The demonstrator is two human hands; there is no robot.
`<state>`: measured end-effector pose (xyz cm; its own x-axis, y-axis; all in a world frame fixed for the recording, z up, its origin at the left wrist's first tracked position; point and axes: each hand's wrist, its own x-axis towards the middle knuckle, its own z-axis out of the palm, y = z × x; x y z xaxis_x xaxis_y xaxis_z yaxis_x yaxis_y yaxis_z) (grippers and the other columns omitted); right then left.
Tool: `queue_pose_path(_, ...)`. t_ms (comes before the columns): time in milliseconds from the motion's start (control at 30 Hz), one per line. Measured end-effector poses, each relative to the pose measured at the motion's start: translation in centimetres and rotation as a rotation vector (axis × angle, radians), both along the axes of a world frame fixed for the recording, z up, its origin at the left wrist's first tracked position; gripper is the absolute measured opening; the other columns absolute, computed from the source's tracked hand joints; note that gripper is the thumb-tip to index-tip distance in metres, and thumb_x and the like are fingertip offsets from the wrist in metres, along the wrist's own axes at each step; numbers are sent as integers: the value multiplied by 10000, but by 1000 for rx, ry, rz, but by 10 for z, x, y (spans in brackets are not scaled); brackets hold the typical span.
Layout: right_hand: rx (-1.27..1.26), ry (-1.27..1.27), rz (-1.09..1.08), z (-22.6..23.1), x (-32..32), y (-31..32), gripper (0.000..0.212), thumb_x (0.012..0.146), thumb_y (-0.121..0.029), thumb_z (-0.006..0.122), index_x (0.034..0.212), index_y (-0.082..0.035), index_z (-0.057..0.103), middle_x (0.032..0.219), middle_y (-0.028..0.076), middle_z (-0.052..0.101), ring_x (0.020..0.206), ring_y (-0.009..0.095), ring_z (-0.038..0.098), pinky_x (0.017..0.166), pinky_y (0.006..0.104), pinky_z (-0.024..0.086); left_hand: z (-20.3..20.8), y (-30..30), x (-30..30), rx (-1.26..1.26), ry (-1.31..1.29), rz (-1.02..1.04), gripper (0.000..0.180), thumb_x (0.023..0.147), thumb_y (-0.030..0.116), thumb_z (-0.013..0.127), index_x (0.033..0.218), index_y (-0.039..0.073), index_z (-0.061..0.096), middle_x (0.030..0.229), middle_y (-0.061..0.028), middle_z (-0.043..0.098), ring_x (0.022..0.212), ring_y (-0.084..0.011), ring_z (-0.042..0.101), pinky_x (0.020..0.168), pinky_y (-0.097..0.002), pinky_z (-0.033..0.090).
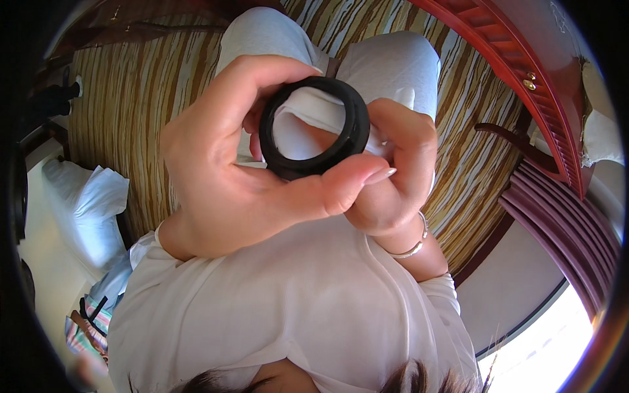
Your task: The person sits on the floor and wipes a black lamp ring and the lamp base with a white cloth. They rotate the ring to clean all sides, then wipe the lamp's socket and body before placing the ring on the table.
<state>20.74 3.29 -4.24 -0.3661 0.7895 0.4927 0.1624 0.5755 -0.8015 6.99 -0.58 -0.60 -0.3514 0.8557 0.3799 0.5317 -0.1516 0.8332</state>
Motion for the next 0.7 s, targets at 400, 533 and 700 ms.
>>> queue_pose_path(400,-136,81,276,4,-9,8,196,778,-40,649,968,-35,693,970,96,492,806,194,536,660,271,462,3,-4,-16,-121,-3,-148,468,576,215,836,922,6,599,726,-43,614,646,-88,578,579,-217,469)
queue_pose_path(533,-299,215,410,0,-13,10,195,819,19,582,982,-16,683,1002,104,499,884,211,531,742,289,468,-2,0,-20,-125,-16,-204,433,609,200,808,941,19,597,792,-51,609,720,-115,581,645,-238,468)
queue_pose_path(700,-371,314,470,-9,-17,5,202,821,59,556,986,17,664,1083,135,498,976,242,523,843,325,465,-10,3,-27,-121,41,-262,411,637,201,778,961,30,590,837,-49,580,784,-135,552,702,-251,446)
